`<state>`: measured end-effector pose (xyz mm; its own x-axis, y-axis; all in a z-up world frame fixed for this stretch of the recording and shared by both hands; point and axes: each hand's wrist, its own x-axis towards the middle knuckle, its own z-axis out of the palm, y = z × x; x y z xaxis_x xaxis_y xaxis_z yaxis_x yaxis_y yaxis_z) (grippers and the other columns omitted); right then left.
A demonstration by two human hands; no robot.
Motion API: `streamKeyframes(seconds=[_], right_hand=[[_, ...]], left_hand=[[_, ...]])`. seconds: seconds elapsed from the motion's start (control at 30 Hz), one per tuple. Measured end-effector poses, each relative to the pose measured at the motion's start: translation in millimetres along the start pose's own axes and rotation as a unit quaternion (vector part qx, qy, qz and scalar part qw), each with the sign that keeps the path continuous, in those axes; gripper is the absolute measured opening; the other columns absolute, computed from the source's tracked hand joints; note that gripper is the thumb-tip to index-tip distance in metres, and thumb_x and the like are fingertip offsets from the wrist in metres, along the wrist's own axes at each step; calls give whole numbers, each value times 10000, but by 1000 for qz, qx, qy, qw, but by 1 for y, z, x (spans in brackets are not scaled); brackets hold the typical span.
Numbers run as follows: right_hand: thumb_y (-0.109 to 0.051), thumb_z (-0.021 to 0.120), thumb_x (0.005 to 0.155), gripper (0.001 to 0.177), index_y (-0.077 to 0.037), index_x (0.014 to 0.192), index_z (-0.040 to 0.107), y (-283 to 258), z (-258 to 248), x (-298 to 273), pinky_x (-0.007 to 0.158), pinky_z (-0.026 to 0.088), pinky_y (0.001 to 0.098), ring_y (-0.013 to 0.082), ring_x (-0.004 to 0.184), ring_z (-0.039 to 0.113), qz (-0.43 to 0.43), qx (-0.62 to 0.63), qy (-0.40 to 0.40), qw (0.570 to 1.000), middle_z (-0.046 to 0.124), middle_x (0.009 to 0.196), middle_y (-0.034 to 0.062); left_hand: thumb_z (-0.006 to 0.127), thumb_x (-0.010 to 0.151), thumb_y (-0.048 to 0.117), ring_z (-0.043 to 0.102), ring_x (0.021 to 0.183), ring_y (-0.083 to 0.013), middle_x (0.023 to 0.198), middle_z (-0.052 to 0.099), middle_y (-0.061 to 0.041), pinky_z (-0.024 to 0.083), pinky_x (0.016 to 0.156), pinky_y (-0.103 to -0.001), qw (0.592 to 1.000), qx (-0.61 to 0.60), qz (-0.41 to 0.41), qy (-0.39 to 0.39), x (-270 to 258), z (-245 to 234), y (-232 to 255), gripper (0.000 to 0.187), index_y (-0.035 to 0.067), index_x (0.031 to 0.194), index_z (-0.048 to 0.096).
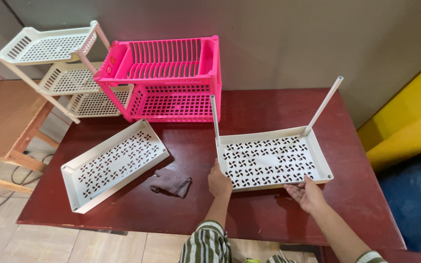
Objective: The person wipes a white plastic shelf tray with a cloth, then inserts four white plastic legs into the tray's corner holes. The person continues wiping the tray and places it on top of another tray with legs already attached.
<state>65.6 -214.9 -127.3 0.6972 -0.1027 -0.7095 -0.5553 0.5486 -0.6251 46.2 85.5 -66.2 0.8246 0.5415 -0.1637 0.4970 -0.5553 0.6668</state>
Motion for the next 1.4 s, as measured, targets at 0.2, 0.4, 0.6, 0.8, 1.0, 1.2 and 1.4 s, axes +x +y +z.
streamKeyframes(seconds=[0.2, 0.4, 0.6, 0.8, 1.0, 1.2, 1.4], right_hand=[[-290, 430, 1099, 341, -75, 835, 405, -6, -23, 20, 841, 625, 336, 308, 953, 737, -9, 12, -28, 999, 702, 1037, 316], [-260, 455, 1094, 285, -54, 904, 505, 1, -1, -4, 632, 551, 301, 212, 728, 659, -67, 10, 71, 995, 677, 882, 187], [-257, 488, 1086, 284, -91, 856, 481, 20, 71, -52, 493, 412, 311, 162, 529, 506, -231, -73, 35, 970, 542, 668, 58], [-137, 475, 1034, 222, -36, 858, 564, 66, 181, -95, 548, 467, 286, 138, 566, 554, -313, -200, -156, 915, 589, 717, 63], [-7, 501, 923, 153, -11, 932, 654, 123, 284, -123, 637, 537, 287, 131, 695, 645, -329, -378, -265, 824, 670, 813, 63], [12, 544, 880, 166, -12, 960, 687, 160, 361, -126, 679, 544, 280, 114, 742, 677, -370, -452, -288, 759, 716, 806, 59], [-14, 556, 913, 145, -9, 948, 696, 188, 402, -104, 677, 550, 288, 113, 724, 657, -341, -436, -299, 777, 716, 824, 46]], left_hand=[[605, 924, 94, 674, 1098, -351, 1184, 711, -127, 535, 928, -490, 999, -5, 34, -24, 14, -9, -2, 596, 254, 1491, 517], [625, 961, 227, 664, 1163, -318, 1257, 707, -125, 518, 965, -437, 982, -134, 135, 5, 8, -34, -12, 412, 136, 1362, 610], [573, 971, 177, 663, 1119, -299, 1243, 688, -101, 528, 951, -428, 966, -148, 207, 48, 24, -71, -19, 339, 121, 1298, 640], [593, 945, 108, 613, 1169, -329, 1219, 684, -108, 485, 1000, -440, 941, -121, 286, 134, 61, -121, -51, 278, 117, 1210, 675], [630, 901, 122, 583, 1210, -288, 1200, 681, -69, 419, 1051, -492, 961, -58, 210, 170, 114, -180, -123, 245, 136, 1134, 702], [636, 849, 194, 577, 1154, -313, 1224, 668, -97, 444, 942, -506, 955, 106, 158, 226, 157, -233, -214, 304, 129, 1128, 738], [576, 959, 547, 632, 1043, -306, 1048, 699, -105, 517, 894, -502, 980, 158, 116, 29, 165, -248, -252, 461, 133, 971, 778]])
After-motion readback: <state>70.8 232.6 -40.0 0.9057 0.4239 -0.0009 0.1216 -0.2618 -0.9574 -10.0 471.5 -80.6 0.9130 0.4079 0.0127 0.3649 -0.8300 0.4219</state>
